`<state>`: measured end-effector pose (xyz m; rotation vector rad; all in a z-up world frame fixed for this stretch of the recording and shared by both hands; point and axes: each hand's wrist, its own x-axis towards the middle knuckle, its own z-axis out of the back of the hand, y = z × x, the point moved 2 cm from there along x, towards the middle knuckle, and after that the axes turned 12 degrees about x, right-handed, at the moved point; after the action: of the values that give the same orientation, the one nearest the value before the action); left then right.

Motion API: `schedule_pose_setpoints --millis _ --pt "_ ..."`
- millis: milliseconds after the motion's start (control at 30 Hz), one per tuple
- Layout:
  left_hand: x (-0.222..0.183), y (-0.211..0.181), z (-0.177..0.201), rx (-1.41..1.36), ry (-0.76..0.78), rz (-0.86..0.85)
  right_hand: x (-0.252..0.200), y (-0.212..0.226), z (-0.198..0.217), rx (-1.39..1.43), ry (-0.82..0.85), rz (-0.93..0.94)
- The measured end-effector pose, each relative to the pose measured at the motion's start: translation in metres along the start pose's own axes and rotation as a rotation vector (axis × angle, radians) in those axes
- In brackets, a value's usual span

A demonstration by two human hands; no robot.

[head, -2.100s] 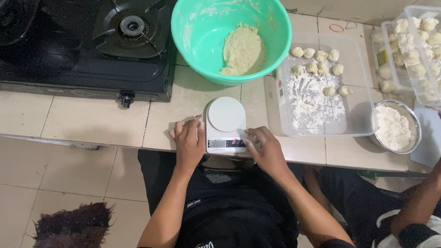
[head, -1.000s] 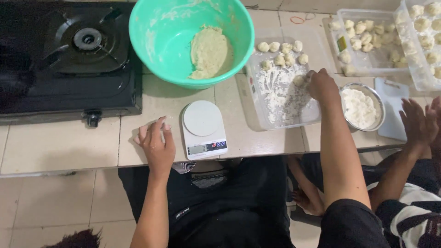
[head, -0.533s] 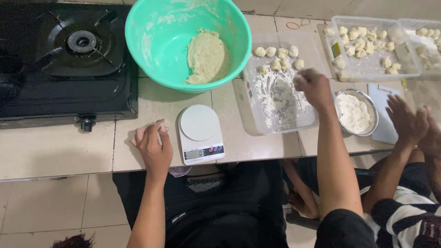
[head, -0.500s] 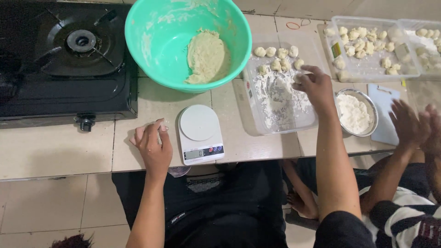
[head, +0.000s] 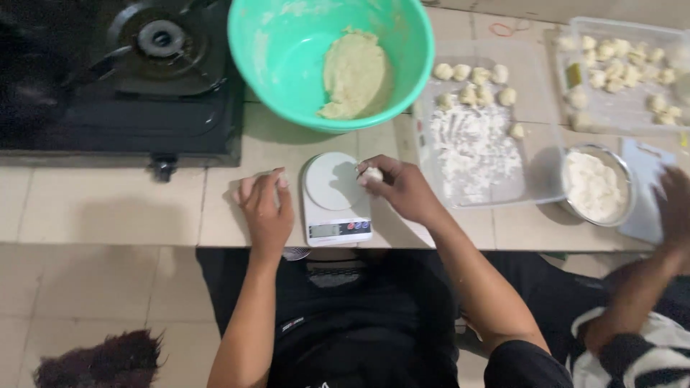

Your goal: Weighing and shaping dough into small uniform balls for baking.

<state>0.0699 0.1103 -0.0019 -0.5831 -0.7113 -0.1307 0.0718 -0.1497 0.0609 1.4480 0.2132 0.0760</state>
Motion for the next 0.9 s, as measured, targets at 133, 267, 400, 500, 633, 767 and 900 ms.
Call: schedule_pose_setpoints --millis 133,267,400,500,633,767,900 --pt "0.001 -0.003 0.002 0.019 0.049 0.010 0.009 -0.005 -0.034 -0.458 0.040 0.246" --pt "-0.002 0.000 -0.001 0.034 0.072 0.021 0.010 -0.018 -0.052 -0.822 0.168 0.351" --pt "-0.003 0.001 -0.003 0.037 0.068 0.020 0.002 -0.003 -0.054 -0.859 0.237 0.351" --pt "-0.002 -0.002 0.002 0.013 0.102 0.029 -0.010 0.024 -0.043 -0.629 0.089 0.354" --pt "0.001 -0.003 0.004 0.003 0.097 0.023 -0.010 0.022 -0.003 -0.259 -0.158 0.426" --pt "0.000 -0.004 0.005 -0.004 0.087 0.029 -0.015 0.007 0.031 0.006 -0.418 0.378" --pt "0.000 -0.004 0.006 -0.003 0.095 0.031 -0.022 -0.001 0.047 0.033 -0.515 0.340"
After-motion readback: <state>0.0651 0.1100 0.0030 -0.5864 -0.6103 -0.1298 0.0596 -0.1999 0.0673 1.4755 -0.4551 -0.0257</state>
